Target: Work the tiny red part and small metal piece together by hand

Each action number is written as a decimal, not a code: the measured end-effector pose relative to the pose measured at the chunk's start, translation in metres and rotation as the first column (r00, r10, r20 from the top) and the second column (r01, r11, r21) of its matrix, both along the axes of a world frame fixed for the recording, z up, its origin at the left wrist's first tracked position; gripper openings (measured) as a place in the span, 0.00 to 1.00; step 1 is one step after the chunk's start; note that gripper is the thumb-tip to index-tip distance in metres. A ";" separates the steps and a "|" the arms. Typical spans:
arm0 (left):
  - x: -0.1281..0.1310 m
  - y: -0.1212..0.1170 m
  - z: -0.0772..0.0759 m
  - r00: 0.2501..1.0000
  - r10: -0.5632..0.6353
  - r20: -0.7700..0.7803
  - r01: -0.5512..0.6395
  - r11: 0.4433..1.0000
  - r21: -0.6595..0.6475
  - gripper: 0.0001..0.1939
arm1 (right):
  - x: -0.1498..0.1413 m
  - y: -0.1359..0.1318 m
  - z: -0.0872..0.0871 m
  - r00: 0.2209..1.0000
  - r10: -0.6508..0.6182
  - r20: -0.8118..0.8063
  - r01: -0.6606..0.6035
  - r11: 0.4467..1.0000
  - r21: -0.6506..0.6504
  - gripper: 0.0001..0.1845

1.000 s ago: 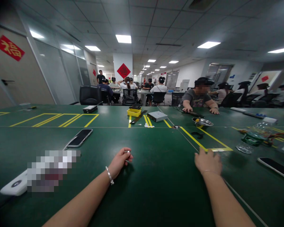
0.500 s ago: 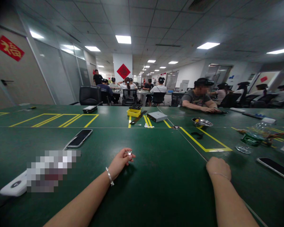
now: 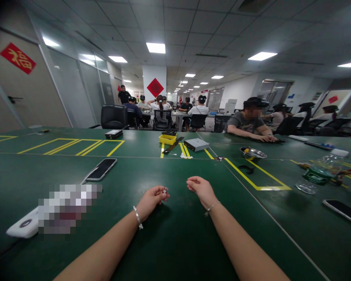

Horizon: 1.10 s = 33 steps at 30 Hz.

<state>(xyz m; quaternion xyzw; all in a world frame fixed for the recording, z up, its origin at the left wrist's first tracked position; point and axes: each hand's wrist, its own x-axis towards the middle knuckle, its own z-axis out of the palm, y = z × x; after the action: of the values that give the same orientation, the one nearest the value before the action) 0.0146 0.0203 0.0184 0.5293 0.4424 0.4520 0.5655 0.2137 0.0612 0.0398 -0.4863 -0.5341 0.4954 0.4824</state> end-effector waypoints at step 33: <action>0.000 0.000 -0.001 0.999 0.053 -0.007 -0.053 0.998 0.038 0.16 | -0.046 -0.018 -0.025 0.808 0.286 -0.515 -0.399 0.909 -0.122 0.09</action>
<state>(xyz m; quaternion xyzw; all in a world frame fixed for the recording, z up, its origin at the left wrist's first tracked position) 0.0143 0.0199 0.0171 0.5300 0.4499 0.4730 0.5413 0.1680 0.0431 0.0151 -0.2923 -0.4157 0.7374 0.4449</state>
